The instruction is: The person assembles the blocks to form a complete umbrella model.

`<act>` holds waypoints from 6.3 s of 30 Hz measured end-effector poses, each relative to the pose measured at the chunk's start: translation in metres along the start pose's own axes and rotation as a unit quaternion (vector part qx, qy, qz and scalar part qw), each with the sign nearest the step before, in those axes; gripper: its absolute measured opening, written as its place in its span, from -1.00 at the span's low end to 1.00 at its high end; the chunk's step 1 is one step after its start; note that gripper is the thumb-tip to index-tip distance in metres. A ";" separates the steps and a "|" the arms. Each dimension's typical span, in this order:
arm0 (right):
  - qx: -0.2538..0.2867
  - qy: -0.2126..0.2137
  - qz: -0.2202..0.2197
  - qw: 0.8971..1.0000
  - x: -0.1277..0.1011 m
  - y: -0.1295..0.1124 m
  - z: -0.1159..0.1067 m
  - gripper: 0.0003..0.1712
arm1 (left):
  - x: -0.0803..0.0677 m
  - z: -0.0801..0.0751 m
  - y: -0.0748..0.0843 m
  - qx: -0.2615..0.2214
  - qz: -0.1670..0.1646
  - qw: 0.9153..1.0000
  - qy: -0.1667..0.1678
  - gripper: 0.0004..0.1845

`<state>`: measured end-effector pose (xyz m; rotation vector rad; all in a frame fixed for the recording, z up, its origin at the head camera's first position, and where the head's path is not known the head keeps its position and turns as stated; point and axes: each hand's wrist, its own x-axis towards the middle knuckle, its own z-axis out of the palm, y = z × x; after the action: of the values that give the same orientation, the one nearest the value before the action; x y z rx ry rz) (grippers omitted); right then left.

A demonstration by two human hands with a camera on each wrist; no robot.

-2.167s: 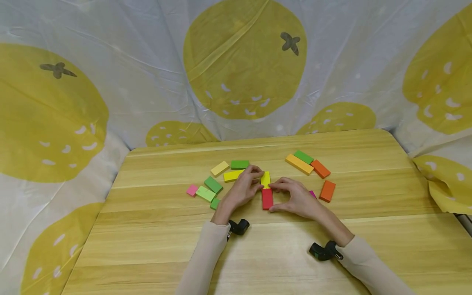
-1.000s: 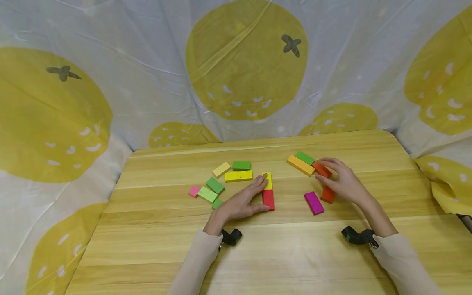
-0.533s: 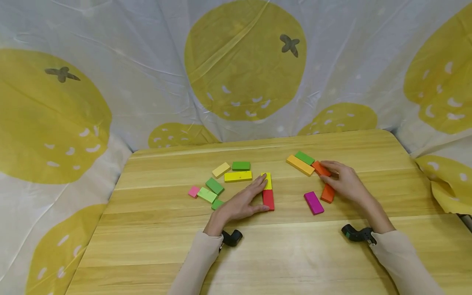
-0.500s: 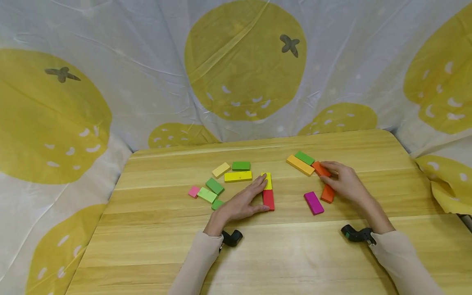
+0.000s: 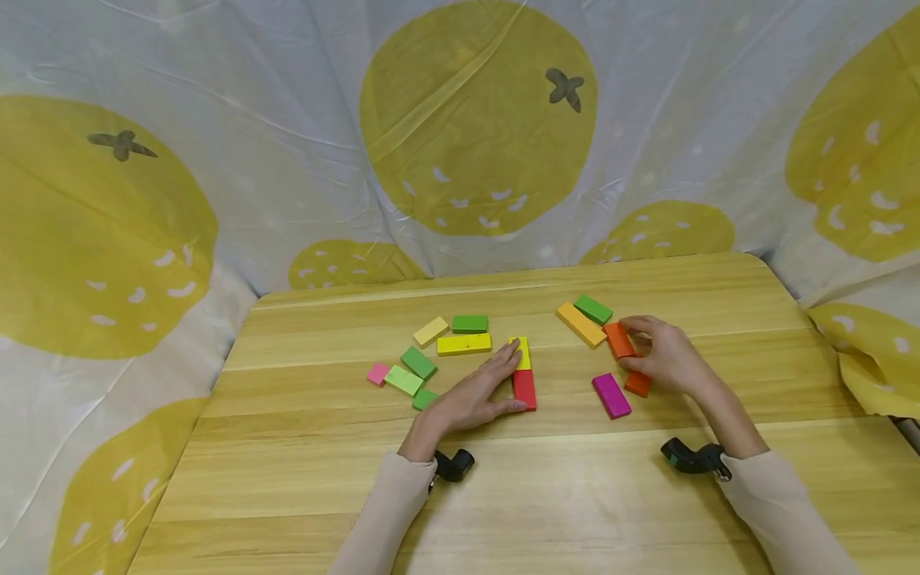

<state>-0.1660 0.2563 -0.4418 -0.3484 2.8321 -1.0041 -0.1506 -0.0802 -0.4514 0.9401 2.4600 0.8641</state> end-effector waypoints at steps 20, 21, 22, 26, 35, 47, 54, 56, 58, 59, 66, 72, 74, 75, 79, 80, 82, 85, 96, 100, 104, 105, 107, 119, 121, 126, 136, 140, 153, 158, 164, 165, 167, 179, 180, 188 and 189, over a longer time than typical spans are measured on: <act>0.019 -0.008 -0.064 0.998 0.003 0.013 0.009 -0.26 | -0.002 -0.003 -0.001 0.023 -0.002 1.000 0.003 -0.17; 0.021 -0.007 -0.064 0.998 0.003 0.013 0.009 -0.26 | -0.002 -0.003 -0.001 0.031 -0.004 0.999 0.003 -0.17; 0.021 -0.006 -0.063 0.998 0.002 0.012 0.009 -0.25 | -0.003 -0.003 -0.001 0.040 -0.005 0.999 0.004 -0.17; 0.022 0.000 -0.065 0.998 0.002 0.011 0.009 -0.27 | -0.003 -0.004 0.001 0.068 -0.011 0.998 0.003 -0.18; 0.027 0.003 -0.086 0.996 -0.001 -0.008 0.015 -0.30 | -0.003 -0.005 0.004 0.099 -0.018 0.995 0.003 -0.18; 0.017 -0.043 -0.161 0.986 -0.010 -0.050 0.053 -0.32 | 0.000 -0.003 0.002 0.112 -0.045 0.993 0.005 -0.18; 0.007 -0.085 -0.192 0.978 -0.012 -0.056 0.060 -0.29 | -0.001 -0.004 0.002 0.107 -0.038 0.993 0.008 -0.19; 0.011 -0.103 -0.194 0.975 -0.013 -0.055 0.058 -0.32 | -0.002 -0.005 0.002 0.103 -0.038 0.994 0.009 -0.19; 0.012 -0.120 -0.201 0.972 -0.013 -0.054 0.056 -0.35 | -0.002 -0.005 0.002 0.100 -0.038 0.994 0.008 -0.21; 0.011 -0.127 -0.207 0.970 -0.013 -0.053 0.055 -0.38 | -0.002 -0.005 0.003 0.100 -0.038 0.994 0.007 -0.21; 0.013 -0.148 -0.235 0.961 -0.015 -0.058 0.054 -0.41 | 0.000 -0.004 0.001 0.108 -0.039 0.993 0.003 -0.23; 0.032 -0.155 -0.240 0.958 -0.017 -0.061 0.061 -0.40 | -0.001 -0.004 0.002 0.102 -0.037 0.994 -0.002 -0.23; 0.037 -0.153 -0.239 0.958 -0.017 -0.063 0.063 -0.40 | -0.001 -0.004 0.002 0.101 -0.034 0.994 -0.001 -0.23; 0.039 -0.151 -0.237 0.959 -0.017 -0.063 0.064 -0.40 | -0.001 -0.004 0.002 0.100 -0.033 0.994 -0.001 -0.23; 0.041 -0.140 -0.237 0.960 -0.018 -0.065 0.067 -0.42 | -0.001 -0.004 0.002 0.095 -0.032 0.995 0.001 -0.22; 0.042 -0.137 -0.236 0.961 -0.017 -0.065 0.068 -0.42 | -0.001 -0.004 0.002 0.094 -0.033 0.995 0.001 -0.22; 0.046 -0.134 -0.233 0.962 -0.017 -0.065 0.069 -0.43 | -0.001 -0.004 0.001 0.091 -0.033 0.995 0.002 -0.22; 0.051 -0.126 -0.225 0.965 -0.017 -0.066 0.071 -0.42 | -0.001 -0.004 0.001 0.087 -0.032 0.996 0.004 -0.22; 0.069 -0.115 -0.217 0.967 -0.017 -0.069 0.078 -0.37 | 0.000 -0.003 -0.001 0.086 -0.022 0.996 0.007 -0.24; 0.068 -0.111 -0.218 0.967 -0.017 -0.069 0.080 -0.38 | -0.001 -0.004 0.000 0.085 -0.020 0.996 0.007 -0.25; 0.068 -0.110 -0.216 0.968 -0.017 -0.070 0.080 -0.38 | -0.001 -0.004 0.000 0.085 -0.022 0.996 0.006 -0.25; 0.068 -0.111 -0.215 0.968 -0.018 -0.071 0.079 -0.38 | -0.001 -0.004 0.000 0.085 -0.022 0.996 0.005 -0.25; 0.068 -0.111 -0.214 0.968 -0.018 -0.071 0.079 -0.38 | -0.001 -0.003 0.000 0.085 -0.023 0.996 0.005 -0.25; 0.062 -0.099 -0.225 0.967 -0.017 -0.070 0.081 -0.37 | -0.002 -0.002 0.001 0.080 -0.023 0.997 -0.004 0.04; 0.065 -0.103 -0.224 0.967 -0.016 -0.070 0.079 -0.37 | -0.001 -0.001 0.002 0.094 -0.019 0.995 -0.004 0.14; 0.064 -0.078 -0.214 0.972 -0.011 -0.064 0.071 -0.47 | 0.000 0.001 0.005 0.131 -0.010 0.991 0.002 0.26; 0.051 0.107 -0.126 0.985 0.014 -0.048 0.064 -0.36 | 0.001 0.001 0.007 0.126 -0.028 0.992 -0.013 0.26; 0.045 0.123 -0.082 0.988 0.024 -0.044 0.063 -0.33 | 0.001 0.004 0.007 0.126 -0.028 0.992 -0.009 0.26; 0.032 0.135 -0.018 0.990 0.050 -0.047 0.059 -0.49 | -0.008 0.010 0.017 0.139 -0.042 0.989 -0.021 0.24; 0.049 0.078 -0.036 0.995 0.052 -0.045 0.057 -0.47 | -0.013 0.015 0.022 0.143 -0.034 0.989 -0.021 0.22; 0.065 0.015 -0.080 0.995 0.047 -0.038 0.055 -0.49 | -0.021 0.022 0.026 0.154 -0.019 0.988 -0.021 0.21; 0.063 0.016 -0.083 0.994 0.047 -0.038 0.055 -0.50 | -0.022 0.023 0.027 0.154 -0.019 0.988 -0.021 0.21; 0.059 0.021 -0.084 0.994 0.045 -0.037 0.055 -0.51 | -0.024 0.024 0.028 0.152 -0.020 0.988 -0.022 0.21; 0.054 0.064 -0.081 0.993 0.044 -0.041 0.062 -0.55 | -0.031 0.026 0.031 0.140 -0.018 0.990 -0.026 0.21; 0.056 0.063 -0.083 0.993 0.044 -0.041 0.062 -0.56 | -0.031 0.026 0.031 0.139 -0.017 0.990 -0.026 0.21; 0.076 0.020 -0.122 0.989 0.042 -0.038 0.057 -0.61 | -0.030 0.028 0.030 0.143 -0.019 0.989 -0.024 0.23; 0.075 0.012 -0.130 0.989 0.042 -0.038 0.057 -0.62 | -0.030 0.028 0.030 0.144 -0.020 0.989 -0.024 0.23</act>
<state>-0.1893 0.1829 -0.4631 -0.7079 2.7581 -1.2683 -0.1006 -0.0718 -0.4493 0.9897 2.5956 0.4733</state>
